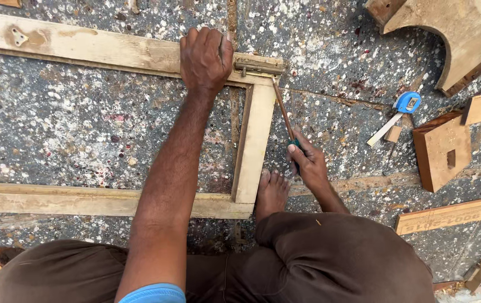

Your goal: The person attaches a metal hinge to a wooden frame using a screwdriver to tighten screws while sitting on a concrete surface near wood scraps.

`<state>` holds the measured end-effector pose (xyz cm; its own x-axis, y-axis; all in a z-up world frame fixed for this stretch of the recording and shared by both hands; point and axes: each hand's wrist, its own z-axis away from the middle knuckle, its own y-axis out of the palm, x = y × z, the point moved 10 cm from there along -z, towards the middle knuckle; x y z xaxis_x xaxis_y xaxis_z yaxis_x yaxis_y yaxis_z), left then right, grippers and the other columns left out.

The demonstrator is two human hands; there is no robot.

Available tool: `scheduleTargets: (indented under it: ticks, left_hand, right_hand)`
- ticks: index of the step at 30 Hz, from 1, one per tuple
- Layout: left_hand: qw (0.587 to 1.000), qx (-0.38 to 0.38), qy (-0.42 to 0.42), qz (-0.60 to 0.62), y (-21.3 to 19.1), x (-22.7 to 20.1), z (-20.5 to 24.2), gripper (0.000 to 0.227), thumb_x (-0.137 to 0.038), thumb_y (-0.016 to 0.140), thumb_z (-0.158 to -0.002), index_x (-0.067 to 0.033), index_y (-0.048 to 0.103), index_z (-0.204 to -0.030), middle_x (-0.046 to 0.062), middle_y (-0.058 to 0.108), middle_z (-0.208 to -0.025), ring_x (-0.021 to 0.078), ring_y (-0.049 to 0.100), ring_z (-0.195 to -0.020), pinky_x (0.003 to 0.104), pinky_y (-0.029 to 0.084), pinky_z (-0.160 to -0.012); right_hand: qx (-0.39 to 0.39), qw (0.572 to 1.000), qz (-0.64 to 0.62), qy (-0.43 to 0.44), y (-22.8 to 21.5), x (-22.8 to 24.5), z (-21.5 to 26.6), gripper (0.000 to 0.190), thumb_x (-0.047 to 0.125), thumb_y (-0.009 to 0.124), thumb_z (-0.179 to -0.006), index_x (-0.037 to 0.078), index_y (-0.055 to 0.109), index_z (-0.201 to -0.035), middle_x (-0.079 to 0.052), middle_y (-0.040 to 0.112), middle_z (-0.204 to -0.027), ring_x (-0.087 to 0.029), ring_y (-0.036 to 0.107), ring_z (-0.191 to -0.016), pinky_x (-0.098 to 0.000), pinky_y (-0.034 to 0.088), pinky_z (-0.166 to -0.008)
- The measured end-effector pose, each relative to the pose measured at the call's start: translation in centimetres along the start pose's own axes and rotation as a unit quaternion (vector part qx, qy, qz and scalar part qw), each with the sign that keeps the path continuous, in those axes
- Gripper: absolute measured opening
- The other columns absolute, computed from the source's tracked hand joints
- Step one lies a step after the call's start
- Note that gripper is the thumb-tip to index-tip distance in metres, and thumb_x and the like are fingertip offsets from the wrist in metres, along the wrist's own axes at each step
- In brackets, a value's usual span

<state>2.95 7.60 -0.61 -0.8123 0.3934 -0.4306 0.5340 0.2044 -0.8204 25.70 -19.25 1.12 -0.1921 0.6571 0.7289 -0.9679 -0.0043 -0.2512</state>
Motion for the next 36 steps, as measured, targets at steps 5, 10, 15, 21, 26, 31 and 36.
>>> scheduleTargets:
  ticks: [5,10,15,21,26,31,36]
  left_hand:
    - [0.999,-0.032,0.008,-0.012,-0.2,-0.1,-1.0,0.027,-0.027,0.051,-0.110,-0.0151,0.059,-0.088,0.003,0.058,-0.083,0.0179,0.049,-0.077,0.038,0.044,-0.066]
    - [0.999,-0.025,0.000,-0.026,-0.1,0.0,-0.2,0.034,-0.033,0.052,-0.112,-0.0154,0.059,-0.084,0.003,0.059,-0.079,0.0193,0.051,-0.076,0.038,0.046,-0.064]
    - [0.999,-0.022,-0.003,-0.026,-0.6,-0.3,0.0,0.036,-0.035,0.049,-0.113,-0.0162,0.059,-0.084,0.002,0.058,-0.079,0.0185,0.050,-0.076,0.038,0.046,-0.065]
    - [1.000,-0.013,-0.008,-0.016,-0.7,-0.6,0.7,0.037,-0.037,0.046,-0.113,-0.0165,0.059,-0.085,0.002,0.057,-0.079,0.0179,0.049,-0.076,0.038,0.045,-0.066]
    - [1.000,-0.019,0.000,-0.020,-0.8,-0.4,-0.2,0.038,-0.039,0.047,-0.112,-0.0162,0.060,-0.085,0.002,0.057,-0.079,0.0181,0.049,-0.075,0.037,0.044,-0.064]
    - [1.000,-0.020,0.008,-0.006,-0.8,-0.3,-0.2,0.032,-0.035,0.049,-0.113,-0.0147,0.061,-0.092,0.003,0.059,-0.085,0.0184,0.051,-0.080,0.037,0.045,-0.068]
    - [0.994,0.035,-0.023,0.103,-0.9,0.5,-0.2,0.019,-0.028,0.059,-0.106,-0.0152,0.064,-0.093,0.003,0.062,-0.086,0.0201,0.052,-0.081,0.043,0.044,-0.076]
  right_hand:
    - [0.001,0.998,-0.046,0.047,0.2,4.5,2.7,0.054,0.024,0.059,-0.102,0.012,0.050,-0.154,-0.001,0.059,-0.070,-0.007,0.049,-0.048,-0.0247,0.040,-0.039]
    - [0.014,0.994,-0.053,0.100,0.1,6.1,3.6,0.055,0.025,0.057,-0.102,0.009,0.046,-0.154,-0.002,0.062,-0.071,-0.008,0.050,-0.048,-0.0254,0.041,-0.040]
    - [0.006,0.992,-0.038,0.119,0.4,4.8,3.4,0.057,0.026,0.057,-0.102,0.010,0.048,-0.155,-0.002,0.062,-0.073,-0.007,0.050,-0.050,-0.0250,0.042,-0.042]
    - [0.000,0.998,-0.005,0.059,0.7,0.9,1.4,0.054,0.027,0.056,-0.104,0.013,0.046,-0.155,-0.002,0.064,-0.075,-0.008,0.053,-0.056,-0.0238,0.042,-0.046]
    - [0.004,1.000,0.004,0.013,-0.1,-2.0,0.6,0.053,0.027,0.057,-0.105,0.012,0.048,-0.155,-0.002,0.063,-0.080,-0.007,0.057,-0.063,-0.0228,0.047,-0.052]
    - [-0.051,0.998,-0.007,0.038,-3.2,-5.0,5.1,0.052,0.022,0.063,-0.102,0.011,0.054,-0.152,-0.005,0.066,-0.088,-0.009,0.056,-0.067,-0.0243,0.050,-0.054]
    - [-0.103,0.984,0.141,-0.036,-7.3,1.4,10.1,0.047,0.019,0.067,-0.098,0.010,0.058,-0.143,-0.010,0.075,-0.108,-0.011,0.070,-0.083,-0.0284,0.062,-0.067]
